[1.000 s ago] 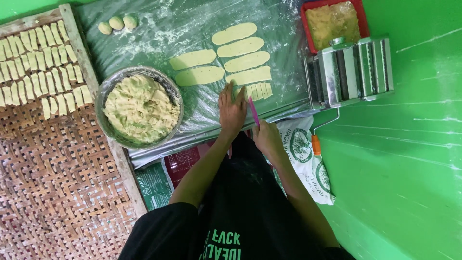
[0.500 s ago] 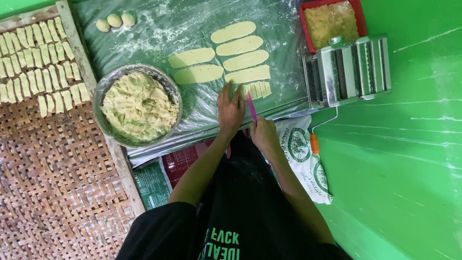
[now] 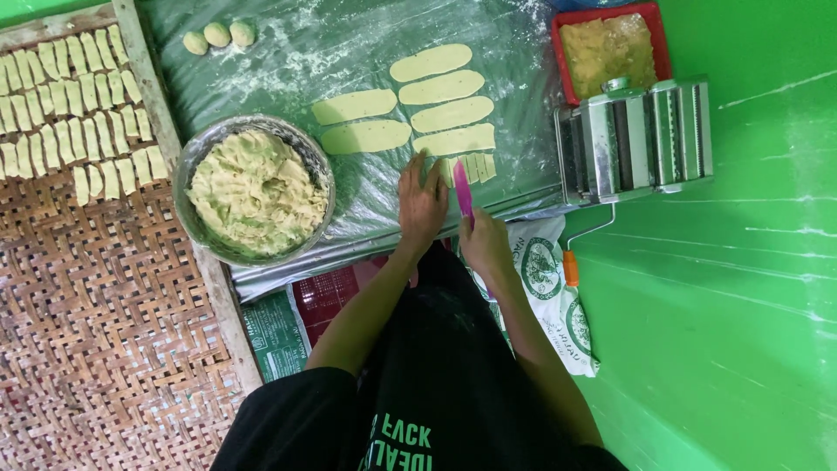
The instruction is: Flattening dough balls, passing them through a manual roller, and marking the strips with a spatula
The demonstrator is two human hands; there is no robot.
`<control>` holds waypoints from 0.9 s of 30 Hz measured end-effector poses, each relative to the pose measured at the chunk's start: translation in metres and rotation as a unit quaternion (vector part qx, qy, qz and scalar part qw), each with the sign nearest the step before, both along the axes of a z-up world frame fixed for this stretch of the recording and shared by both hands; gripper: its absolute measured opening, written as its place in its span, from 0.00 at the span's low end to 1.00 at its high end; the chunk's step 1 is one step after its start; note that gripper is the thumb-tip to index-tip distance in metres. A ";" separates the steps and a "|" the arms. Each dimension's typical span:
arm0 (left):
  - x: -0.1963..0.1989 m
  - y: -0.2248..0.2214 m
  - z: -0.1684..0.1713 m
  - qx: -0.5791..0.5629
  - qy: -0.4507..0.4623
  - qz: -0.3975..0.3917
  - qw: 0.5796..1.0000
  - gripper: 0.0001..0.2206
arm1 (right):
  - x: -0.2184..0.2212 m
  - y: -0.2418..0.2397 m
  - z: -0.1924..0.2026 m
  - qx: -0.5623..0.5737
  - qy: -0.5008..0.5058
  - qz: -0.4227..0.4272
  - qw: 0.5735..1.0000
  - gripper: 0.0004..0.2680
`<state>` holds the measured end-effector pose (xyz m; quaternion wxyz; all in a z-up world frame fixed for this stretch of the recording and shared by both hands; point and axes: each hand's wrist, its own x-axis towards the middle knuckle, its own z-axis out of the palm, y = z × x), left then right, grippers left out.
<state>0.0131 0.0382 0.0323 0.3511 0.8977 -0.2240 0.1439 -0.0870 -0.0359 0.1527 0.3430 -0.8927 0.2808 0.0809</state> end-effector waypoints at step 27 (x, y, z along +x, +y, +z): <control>0.001 0.001 -0.002 -0.010 -0.017 -0.012 1.000 0.13 | 0.040 -0.027 -0.043 0.017 -0.003 0.031 0.999 0.13</control>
